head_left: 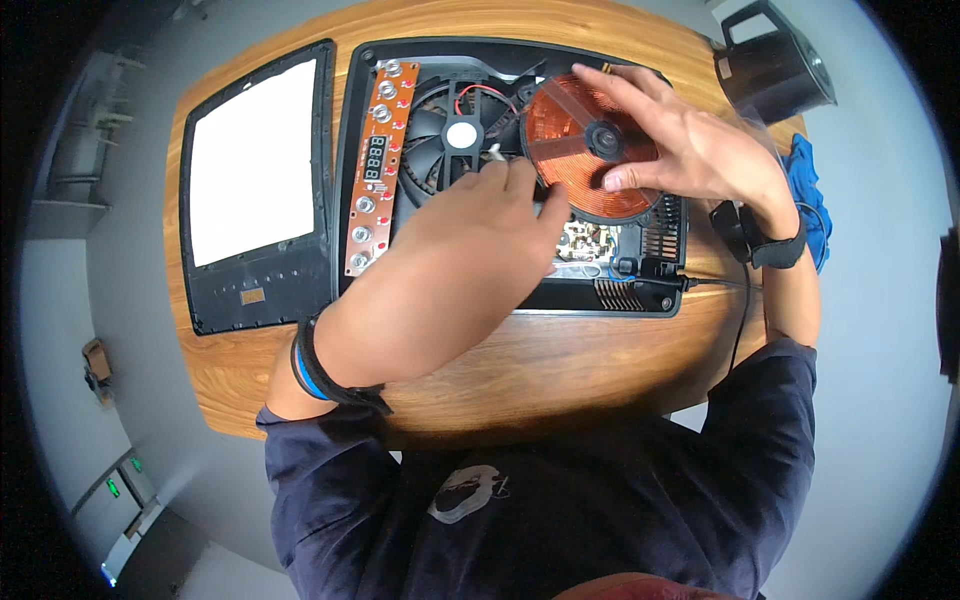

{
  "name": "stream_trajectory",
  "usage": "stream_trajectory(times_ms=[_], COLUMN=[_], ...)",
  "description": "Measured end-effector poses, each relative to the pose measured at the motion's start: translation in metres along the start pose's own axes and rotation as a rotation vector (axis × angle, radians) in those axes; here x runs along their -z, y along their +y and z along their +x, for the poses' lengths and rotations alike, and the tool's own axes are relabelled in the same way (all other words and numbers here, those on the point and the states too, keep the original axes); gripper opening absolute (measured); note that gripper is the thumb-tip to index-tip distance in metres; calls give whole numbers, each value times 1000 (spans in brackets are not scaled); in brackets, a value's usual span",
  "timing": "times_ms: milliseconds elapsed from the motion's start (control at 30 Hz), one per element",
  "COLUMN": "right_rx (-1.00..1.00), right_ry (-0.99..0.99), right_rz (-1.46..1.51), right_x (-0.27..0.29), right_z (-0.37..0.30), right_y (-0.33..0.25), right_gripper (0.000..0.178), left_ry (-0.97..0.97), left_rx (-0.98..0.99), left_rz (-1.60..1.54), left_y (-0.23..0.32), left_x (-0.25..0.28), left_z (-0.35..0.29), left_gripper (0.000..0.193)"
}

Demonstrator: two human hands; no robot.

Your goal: The person assembles an electronic device on a wooden table. They place a copper coil over a fan, secure it with screws using a screwdriver, and adjust internal components and wires.

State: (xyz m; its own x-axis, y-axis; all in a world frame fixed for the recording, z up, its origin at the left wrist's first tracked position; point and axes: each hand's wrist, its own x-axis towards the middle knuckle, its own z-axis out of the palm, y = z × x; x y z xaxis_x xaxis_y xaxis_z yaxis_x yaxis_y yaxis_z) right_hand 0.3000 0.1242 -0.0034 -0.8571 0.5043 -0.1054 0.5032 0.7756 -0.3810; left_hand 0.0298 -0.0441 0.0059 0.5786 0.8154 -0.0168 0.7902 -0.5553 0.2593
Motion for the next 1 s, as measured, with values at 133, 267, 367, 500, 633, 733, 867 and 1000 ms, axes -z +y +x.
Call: stream_trajectory(times_ms=[133, 267, 367, 500, 633, 733, 867, 1000], right_rx=[-70, -17, -44, -108, -133, -98, -133, -131], right_ry=[17, -16, -50, -82, -192, -247, -297, -316], right_rz=[-106, -65, -50, 144, 438, 520, 621, 601], right_x=[4, 5, 13, 26, 47, 70, 74, 64], right_z=[20, 39, 48, 53, 59, 45, 51, 66], right_y=[-9, -4, -3, 0, 29, 38, 44, 64], right_gripper=[101, 97, 88, 69, 54, 56, 57, 57], left_ry=[49, 76, 68, -39, -63, -51, -47, -101], left_rx=[-18, 33, 67, 94, 127, 75, 100, 45], left_rz=[65, 234, 233, 271, 290, 287, 358, 354], left_y=[5, 22, 34, 52, 68, 69, 77, 77], left_x=[-10, -21, -26, -14, -7, 3, 4, 2], left_z=[2, 3, 4, 1, -2, -5, -8, -6], left_gripper=[50, 45, 43, 53, 64, 72, 84, 93])
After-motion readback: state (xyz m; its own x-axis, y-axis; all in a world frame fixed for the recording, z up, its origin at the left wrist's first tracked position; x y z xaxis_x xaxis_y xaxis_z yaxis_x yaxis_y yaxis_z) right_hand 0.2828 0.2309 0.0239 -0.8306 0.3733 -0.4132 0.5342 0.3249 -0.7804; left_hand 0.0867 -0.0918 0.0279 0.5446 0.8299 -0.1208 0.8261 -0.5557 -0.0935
